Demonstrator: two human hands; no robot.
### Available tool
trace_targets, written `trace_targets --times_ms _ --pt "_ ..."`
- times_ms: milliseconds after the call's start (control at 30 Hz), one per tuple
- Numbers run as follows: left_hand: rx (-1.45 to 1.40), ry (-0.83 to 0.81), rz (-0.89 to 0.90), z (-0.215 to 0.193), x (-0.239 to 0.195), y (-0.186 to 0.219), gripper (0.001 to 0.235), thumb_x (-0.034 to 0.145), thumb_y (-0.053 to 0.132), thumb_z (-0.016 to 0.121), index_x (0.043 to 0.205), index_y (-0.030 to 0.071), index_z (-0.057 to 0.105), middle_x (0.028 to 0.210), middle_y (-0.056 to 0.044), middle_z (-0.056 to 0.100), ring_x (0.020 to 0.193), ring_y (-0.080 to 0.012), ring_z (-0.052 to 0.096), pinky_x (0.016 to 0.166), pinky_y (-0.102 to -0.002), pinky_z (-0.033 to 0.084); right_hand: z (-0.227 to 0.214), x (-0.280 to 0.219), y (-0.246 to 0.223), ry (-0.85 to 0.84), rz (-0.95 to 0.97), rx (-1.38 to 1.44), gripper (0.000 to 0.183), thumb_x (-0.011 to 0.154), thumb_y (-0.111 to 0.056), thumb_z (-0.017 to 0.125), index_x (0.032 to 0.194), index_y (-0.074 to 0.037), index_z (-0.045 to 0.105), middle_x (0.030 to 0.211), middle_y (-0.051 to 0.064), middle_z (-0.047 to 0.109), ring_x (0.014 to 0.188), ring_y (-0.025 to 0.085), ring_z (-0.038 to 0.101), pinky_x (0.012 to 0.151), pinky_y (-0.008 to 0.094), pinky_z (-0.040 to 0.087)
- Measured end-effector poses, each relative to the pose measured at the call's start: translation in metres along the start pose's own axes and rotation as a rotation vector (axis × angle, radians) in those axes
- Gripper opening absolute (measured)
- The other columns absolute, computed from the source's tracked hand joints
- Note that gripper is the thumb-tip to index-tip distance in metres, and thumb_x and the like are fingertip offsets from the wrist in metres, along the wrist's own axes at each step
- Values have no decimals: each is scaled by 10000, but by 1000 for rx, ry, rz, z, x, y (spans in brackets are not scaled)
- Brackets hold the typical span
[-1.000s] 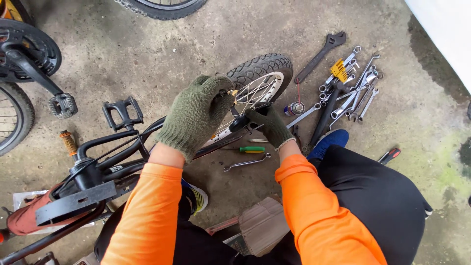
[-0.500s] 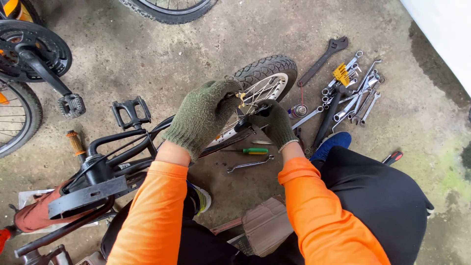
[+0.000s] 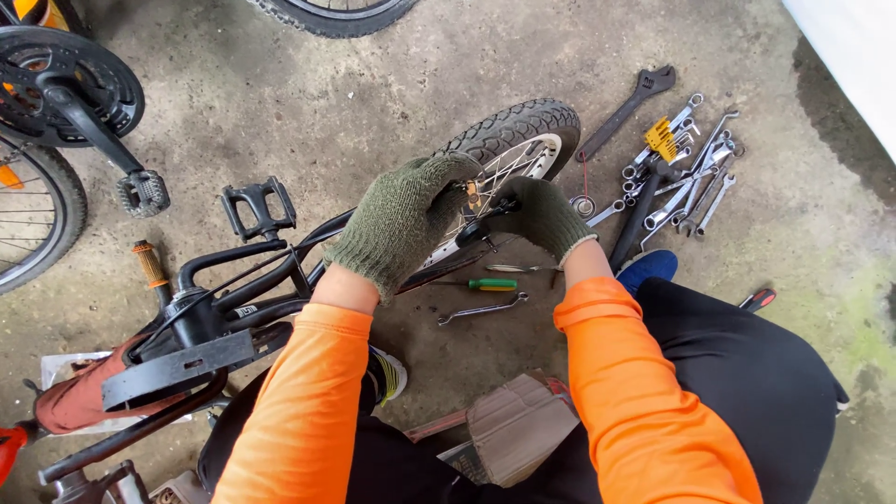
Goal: The person works on a bicycle wheel, manipulating the spokes and hub area with gloved hands. They adjust the wheel's position and handle the brake assembly attached to the rim.
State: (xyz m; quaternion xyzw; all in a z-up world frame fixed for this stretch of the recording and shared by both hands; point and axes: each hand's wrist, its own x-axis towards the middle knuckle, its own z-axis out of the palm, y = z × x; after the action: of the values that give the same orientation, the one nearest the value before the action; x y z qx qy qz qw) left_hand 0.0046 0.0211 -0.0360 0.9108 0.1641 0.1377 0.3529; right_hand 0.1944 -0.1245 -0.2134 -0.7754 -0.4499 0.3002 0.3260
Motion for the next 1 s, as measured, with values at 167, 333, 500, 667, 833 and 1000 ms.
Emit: trace_targets --times_ms 167,333,500,667,833,1000 --pt "85 24 -9 9 -1 -9 252 1043 336 565 1258 227 638 1091 -138 680 1032 -439 678 838 -541 588 3 0 -2 -19 -40 2 373 774 -343 881 1017 -107 726 980 198 755 1040 433 699 896 527 551" --pt "241 37 -8 15 2 -4 352 943 208 697 1279 218 591 1350 -154 539 1064 -515 642 810 -640 598 30 -4 28 12 73 385 354 829 -260 880 1097 -126 691 974 125 745 982 300 715 890 416 546" --pt "488 -31 -44 21 9 -15 593 854 124 752 1375 242 496 1363 -155 491 1176 -464 598 846 -611 591 36 -5 22 116 229 544 563 829 -232 882 1304 -74 625 1162 260 684 1125 346 677 960 451 537" --pt "517 -54 -72 26 10 -17 615 852 130 754 1391 236 477 1348 -151 509 1185 -448 580 835 -605 587 19 -5 11 78 260 630 655 855 -194 832 1435 -108 540 1229 168 669 1057 231 657 903 381 549" --pt "502 -53 -83 22 11 -7 586 867 124 750 1394 162 496 1238 -200 585 1121 -482 611 799 -625 582 -10 -5 -34 -67 217 627 559 816 -137 777 1361 -149 657 1156 110 725 856 184 634 740 291 520" --pt "583 -132 -191 29 12 -22 717 810 217 821 1416 244 438 1124 -127 644 1061 -420 644 772 -569 601 -8 -4 -29 -55 271 854 536 798 -89 792 1318 -93 661 1168 84 719 933 153 625 766 243 485"
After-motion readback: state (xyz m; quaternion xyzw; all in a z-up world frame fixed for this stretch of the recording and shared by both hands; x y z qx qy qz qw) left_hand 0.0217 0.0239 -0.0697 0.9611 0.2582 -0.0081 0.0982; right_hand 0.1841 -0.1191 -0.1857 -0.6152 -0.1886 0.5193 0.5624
